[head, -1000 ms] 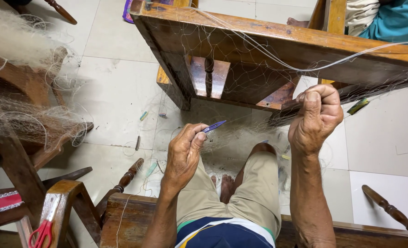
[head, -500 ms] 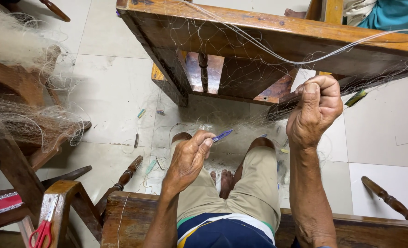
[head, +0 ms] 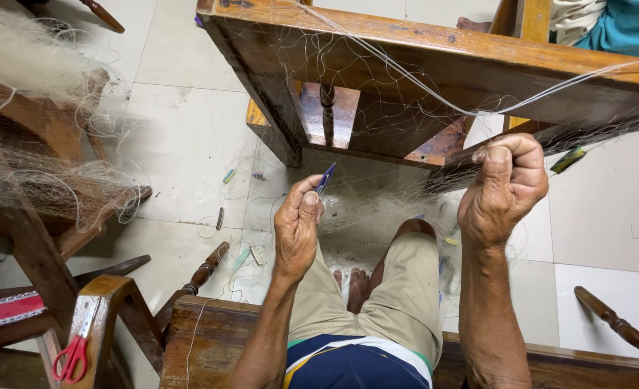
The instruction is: Weaving and repairing a fishing net using a netting needle and scissors
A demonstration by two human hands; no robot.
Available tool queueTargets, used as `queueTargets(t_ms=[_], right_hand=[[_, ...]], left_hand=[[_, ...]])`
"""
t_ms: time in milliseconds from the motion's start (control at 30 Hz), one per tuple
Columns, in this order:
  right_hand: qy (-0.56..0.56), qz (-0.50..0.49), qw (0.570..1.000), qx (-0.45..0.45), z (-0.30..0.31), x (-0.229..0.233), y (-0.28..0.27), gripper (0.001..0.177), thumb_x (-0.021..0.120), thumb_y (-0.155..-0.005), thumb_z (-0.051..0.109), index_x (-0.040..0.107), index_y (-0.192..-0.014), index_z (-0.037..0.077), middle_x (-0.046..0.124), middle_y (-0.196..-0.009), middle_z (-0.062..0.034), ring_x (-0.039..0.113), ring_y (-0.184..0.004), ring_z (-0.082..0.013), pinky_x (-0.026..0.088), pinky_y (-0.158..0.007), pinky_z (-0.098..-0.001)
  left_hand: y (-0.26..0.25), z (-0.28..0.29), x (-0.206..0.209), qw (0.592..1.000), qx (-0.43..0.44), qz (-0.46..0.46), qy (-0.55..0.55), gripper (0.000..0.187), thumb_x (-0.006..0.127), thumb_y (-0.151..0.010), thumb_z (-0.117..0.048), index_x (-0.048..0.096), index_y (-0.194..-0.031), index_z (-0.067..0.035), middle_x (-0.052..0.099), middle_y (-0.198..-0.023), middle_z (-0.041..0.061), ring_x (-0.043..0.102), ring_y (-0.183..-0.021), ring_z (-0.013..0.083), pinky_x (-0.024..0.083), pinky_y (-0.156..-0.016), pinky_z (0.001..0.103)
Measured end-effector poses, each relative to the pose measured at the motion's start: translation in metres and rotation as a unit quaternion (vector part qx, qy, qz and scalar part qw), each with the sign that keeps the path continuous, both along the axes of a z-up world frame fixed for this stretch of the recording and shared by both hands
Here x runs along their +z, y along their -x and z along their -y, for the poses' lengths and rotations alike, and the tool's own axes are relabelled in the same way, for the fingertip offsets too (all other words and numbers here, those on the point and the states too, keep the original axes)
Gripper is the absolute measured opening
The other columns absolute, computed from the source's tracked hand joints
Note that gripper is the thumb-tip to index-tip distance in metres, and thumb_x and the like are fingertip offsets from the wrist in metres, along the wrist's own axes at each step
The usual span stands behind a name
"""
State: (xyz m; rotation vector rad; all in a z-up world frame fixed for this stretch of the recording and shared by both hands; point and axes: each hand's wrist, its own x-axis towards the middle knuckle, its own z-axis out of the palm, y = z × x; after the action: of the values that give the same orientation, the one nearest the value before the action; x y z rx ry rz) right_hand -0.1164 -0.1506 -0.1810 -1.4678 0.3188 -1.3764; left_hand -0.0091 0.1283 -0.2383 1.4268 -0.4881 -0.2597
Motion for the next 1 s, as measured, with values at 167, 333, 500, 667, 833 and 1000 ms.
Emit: queueTargets(t_ms=[167, 333, 500, 667, 833, 1000], right_hand=[[-0.010, -0.022, 1.000, 0.007, 0.002, -0.006, 0.003, 0.022, 0.074, -0.123, 0.022, 0.064, -0.111, 0.006, 0.062, -0.098, -0.0074, 0.062, -0.092, -0.0173, 0.054, -0.091, -0.0314], [-0.026, -0.017, 0.999, 0.022, 0.004, -0.007, 0.006, 0.021, 0.075, -0.124, 0.023, 0.065, -0.117, 0.006, 0.063, -0.102, -0.0066, 0.064, -0.093, -0.0169, 0.057, -0.091, -0.0311], [-0.031, -0.020, 0.999, 0.032, 0.005, -0.012, 0.007, 0.022, 0.076, -0.123, 0.022, 0.065, -0.115, 0.006, 0.063, -0.099, -0.0072, 0.063, -0.092, -0.0173, 0.056, -0.091, -0.0305], [-0.002, -0.050, 0.999, 0.009, 0.004, -0.020, 0.011, 0.021, 0.075, -0.123, 0.021, 0.067, -0.113, 0.005, 0.064, -0.101, -0.0064, 0.061, -0.093, -0.0153, 0.052, -0.091, -0.0301], [0.050, -0.029, 0.998, 0.001, 0.011, -0.019, 0.010, 0.016, 0.074, -0.124, 0.000, 0.069, -0.109, -0.002, 0.058, -0.093, -0.0100, 0.055, -0.086, -0.0173, 0.053, -0.087, -0.0351], [0.064, -0.063, 0.995, -0.033, 0.000, 0.000, 0.014, 0.016, 0.074, -0.122, 0.003, 0.071, -0.106, 0.001, 0.058, -0.095, -0.0093, 0.052, -0.091, -0.0171, 0.051, -0.089, -0.0383]], left_hand=[[-0.003, 0.006, 0.004, 0.991, -0.032, -0.080, 0.107, 0.053, 0.060, -0.126, -0.046, 0.072, -0.152, -0.002, 0.040, -0.080, -0.010, 0.034, -0.069, 0.0034, 0.030, -0.059, 0.026], [-0.009, 0.003, 0.004, 0.978, -0.087, -0.135, 0.135, 0.049, 0.058, -0.126, -0.047, 0.071, -0.146, -0.004, 0.042, -0.076, -0.007, 0.036, -0.065, 0.0046, 0.031, -0.058, 0.025], [-0.013, 0.007, 0.006, 0.948, -0.121, -0.201, 0.215, 0.058, 0.055, -0.124, -0.052, 0.065, -0.146, 0.000, 0.044, -0.075, -0.006, 0.033, -0.062, 0.0051, 0.029, -0.058, 0.024], [-0.013, 0.012, 0.001, 0.983, -0.028, -0.076, 0.166, 0.053, 0.068, -0.123, -0.050, 0.074, -0.148, -0.004, 0.047, -0.076, -0.008, 0.037, -0.066, 0.0052, 0.035, -0.061, 0.027], [-0.016, 0.028, 0.013, 0.982, 0.050, -0.008, 0.182, 0.041, 0.064, -0.126, -0.033, 0.079, -0.131, 0.005, 0.056, -0.069, 0.007, 0.050, -0.060, 0.0113, 0.047, -0.061, 0.025], [-0.031, 0.030, 0.024, 0.967, 0.126, 0.219, 0.015, 0.025, 0.070, -0.123, -0.024, 0.086, -0.130, -0.007, 0.081, -0.086, 0.014, 0.076, -0.078, 0.0258, 0.063, -0.082, 0.038]])
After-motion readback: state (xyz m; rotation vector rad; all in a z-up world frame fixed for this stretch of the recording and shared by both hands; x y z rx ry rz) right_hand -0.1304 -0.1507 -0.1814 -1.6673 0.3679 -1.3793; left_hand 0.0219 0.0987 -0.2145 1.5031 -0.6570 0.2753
